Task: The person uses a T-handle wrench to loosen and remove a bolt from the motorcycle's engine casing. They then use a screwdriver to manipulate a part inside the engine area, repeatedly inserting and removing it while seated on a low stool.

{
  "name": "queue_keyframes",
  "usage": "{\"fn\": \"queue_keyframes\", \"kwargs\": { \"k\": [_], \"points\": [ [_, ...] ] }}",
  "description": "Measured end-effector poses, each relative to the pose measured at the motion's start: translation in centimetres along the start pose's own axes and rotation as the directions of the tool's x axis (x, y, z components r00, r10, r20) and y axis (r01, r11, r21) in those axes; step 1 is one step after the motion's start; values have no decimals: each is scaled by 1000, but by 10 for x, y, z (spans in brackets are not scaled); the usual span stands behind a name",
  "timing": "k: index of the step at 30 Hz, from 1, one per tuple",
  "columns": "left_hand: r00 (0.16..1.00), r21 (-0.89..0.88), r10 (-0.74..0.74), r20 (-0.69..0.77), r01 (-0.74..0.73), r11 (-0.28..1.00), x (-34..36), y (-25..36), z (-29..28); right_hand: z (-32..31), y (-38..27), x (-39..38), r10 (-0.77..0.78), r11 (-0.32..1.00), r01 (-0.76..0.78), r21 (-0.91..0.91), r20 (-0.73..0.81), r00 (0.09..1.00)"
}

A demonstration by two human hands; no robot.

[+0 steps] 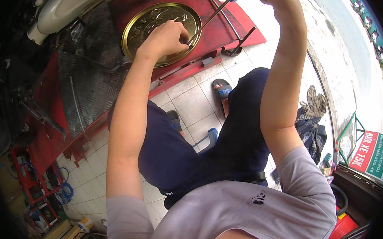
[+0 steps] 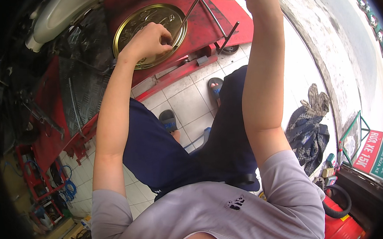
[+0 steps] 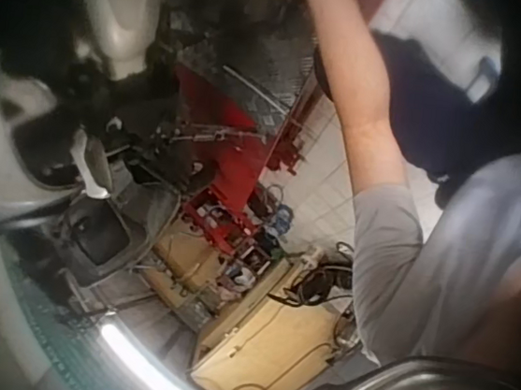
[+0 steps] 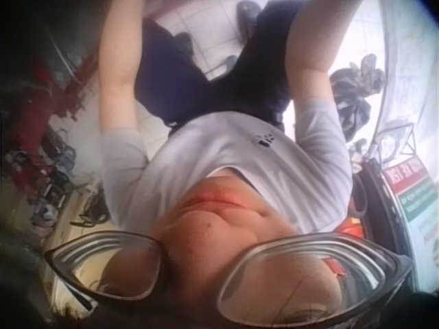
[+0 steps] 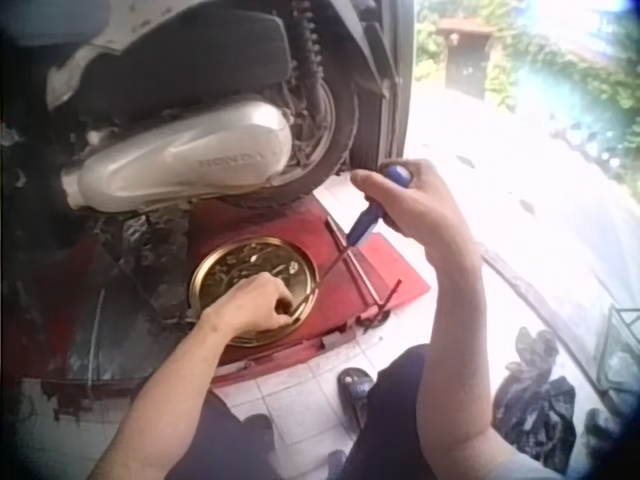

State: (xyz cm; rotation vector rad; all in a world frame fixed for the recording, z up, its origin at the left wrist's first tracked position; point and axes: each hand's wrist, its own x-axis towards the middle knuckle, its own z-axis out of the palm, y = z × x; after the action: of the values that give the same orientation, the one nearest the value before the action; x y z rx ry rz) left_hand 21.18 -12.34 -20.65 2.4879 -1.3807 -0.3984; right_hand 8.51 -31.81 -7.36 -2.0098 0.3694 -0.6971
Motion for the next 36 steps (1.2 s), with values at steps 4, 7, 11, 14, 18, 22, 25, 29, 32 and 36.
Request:
{"fn": "queue_keyframes", "kwargs": {
  "k": [4, 7, 11, 14, 18, 22, 25, 29, 32, 36],
  "points": [
    [1000, -7, 2, 17, -1, 1000, 0, 2, 0, -1, 3, 3, -49, 999, 49, -21, -11, 999],
    [999, -14, -10, 42, 10, 1000, 1, 0, 2, 2, 1, 2, -70, 997, 70, -22, -7, 997],
    [998, -13, -10, 61, 11, 1000, 1, 5, 1, 3, 4, 4, -63, 998, 62, -27, -14, 998],
    [997, -4, -8, 76, 9, 1000, 1, 4, 1, 3, 2, 4, -79, 997, 78, -24, -24, 997],
    [998, 0, -10, 58, 10, 1000, -1, 6, 1, 3, 3, 4, -102, 993, 99, -59, -66, 993],
    [996, 1, 51, -67, -51, 999, -4, -4, 7, -5, 1, 1, -137, 990, 139, 14, -117, 984],
    [997, -30, 48, -52, -50, 998, -2, 6, 2, -26, 6, 1, -177, 972, 213, 102, -286, 942],
    [998, -14, 32, -60, -33, 999, -2, -1, 7, -30, 5, 0, -198, 815, 489, 312, -642, 741],
    [997, -15, 29, -74, -31, 999, -1, -1, 10, -34, -7, -11, -245, 774, 576, 263, -714, 656],
    [996, -48, 4, -87, -8, 999, 0, 5, 8, -24, -17, -16, -370, 742, 641, 197, -677, 636]
  ]
}}
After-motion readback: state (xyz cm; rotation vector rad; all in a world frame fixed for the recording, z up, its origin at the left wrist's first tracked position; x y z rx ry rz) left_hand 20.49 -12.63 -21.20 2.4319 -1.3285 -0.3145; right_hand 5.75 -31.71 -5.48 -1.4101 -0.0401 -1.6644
